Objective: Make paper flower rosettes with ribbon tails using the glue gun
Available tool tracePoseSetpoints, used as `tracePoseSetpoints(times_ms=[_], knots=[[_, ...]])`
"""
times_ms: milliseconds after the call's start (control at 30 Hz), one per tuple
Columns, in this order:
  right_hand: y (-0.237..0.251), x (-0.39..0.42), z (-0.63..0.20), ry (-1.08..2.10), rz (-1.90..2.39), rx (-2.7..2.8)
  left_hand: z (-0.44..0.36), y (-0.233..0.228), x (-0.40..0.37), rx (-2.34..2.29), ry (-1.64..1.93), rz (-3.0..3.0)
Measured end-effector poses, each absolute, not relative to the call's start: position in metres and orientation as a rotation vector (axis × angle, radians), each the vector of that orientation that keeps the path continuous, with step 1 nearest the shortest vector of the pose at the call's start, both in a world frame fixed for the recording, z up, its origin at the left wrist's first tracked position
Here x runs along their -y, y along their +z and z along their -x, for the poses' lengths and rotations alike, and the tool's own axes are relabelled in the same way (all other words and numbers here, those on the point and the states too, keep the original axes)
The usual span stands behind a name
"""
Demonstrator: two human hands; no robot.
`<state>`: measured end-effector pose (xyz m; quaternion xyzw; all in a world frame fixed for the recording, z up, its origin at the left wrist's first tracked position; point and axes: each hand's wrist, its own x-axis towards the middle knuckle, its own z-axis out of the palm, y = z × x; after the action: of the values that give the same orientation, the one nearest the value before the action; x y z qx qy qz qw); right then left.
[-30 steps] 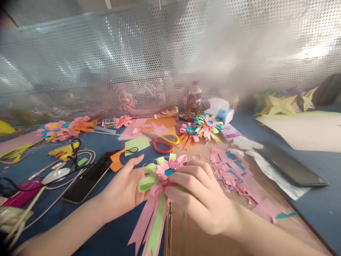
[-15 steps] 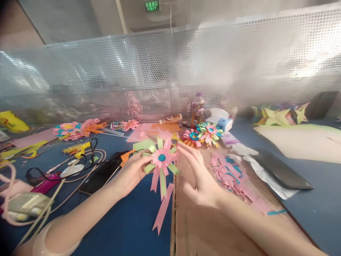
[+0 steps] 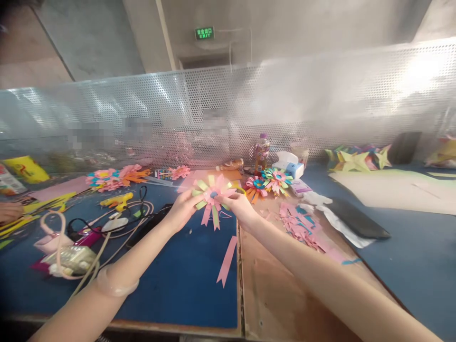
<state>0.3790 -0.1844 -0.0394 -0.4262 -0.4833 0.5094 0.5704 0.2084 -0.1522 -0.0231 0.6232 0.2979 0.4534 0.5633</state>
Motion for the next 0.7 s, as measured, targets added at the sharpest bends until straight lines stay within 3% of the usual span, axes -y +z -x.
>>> tracePoseSetpoints(times_ms=[700], knots=[[-0.0466, 0.1871, -0.3771, 1.144, 0.915, 1.292, -0.2028, -0.0253, 0.151, -0.685, 0.974, -1.548]])
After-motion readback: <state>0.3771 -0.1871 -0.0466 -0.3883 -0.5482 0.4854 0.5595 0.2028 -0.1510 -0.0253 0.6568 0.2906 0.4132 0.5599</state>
